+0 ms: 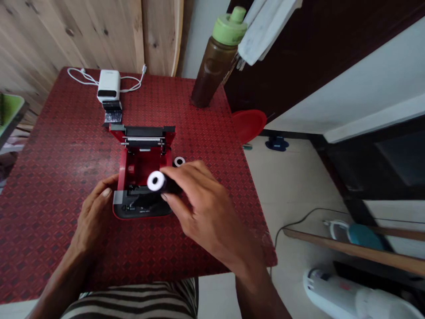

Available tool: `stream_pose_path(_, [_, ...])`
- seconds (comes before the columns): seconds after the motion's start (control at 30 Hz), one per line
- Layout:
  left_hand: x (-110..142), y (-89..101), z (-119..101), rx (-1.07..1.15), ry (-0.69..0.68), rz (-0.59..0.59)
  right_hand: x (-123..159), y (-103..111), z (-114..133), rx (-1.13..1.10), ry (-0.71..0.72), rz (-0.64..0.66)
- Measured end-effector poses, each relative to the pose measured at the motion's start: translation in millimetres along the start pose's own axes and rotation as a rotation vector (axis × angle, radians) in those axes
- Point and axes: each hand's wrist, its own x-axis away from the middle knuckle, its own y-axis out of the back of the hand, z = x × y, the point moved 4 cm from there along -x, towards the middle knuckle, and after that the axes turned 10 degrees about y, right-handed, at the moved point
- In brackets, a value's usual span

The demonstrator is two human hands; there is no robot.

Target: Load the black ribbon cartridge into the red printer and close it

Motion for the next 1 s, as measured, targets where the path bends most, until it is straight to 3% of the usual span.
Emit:
stream_pose_path(0.13, [0.9, 1.7, 1.8, -0.006, -0.006, 0.005, -44.6, -43.8, 0.6, 0.209, 0.038, 0.286])
stream_pose_path(0.27, [1.6, 1.8, 2.5, 0.008, 0.012, 0.008, -61.0, -69.0, -2.7, 0.309, -0.015, 0.474])
stream_pose_path(0.5, [2.0, 1.5, -1.6, -0.007, 0.035, 0.009, -64.9, -69.8, 4.8, 0.368, -0.01, 0.555])
stream_pose_path(0.7, [0.0, 1.5, -1.0, -0.001, 0.046, -0.004, -72.9, -85.8, -9.8, 0.353, -0.055, 0.594])
stream_pose_path(1.0, [-1.3, 2.2, 7.7, 0.045, 0.071, 0.015, -65.2, -92.9, -25.8, 0.215, -0.056, 0.5])
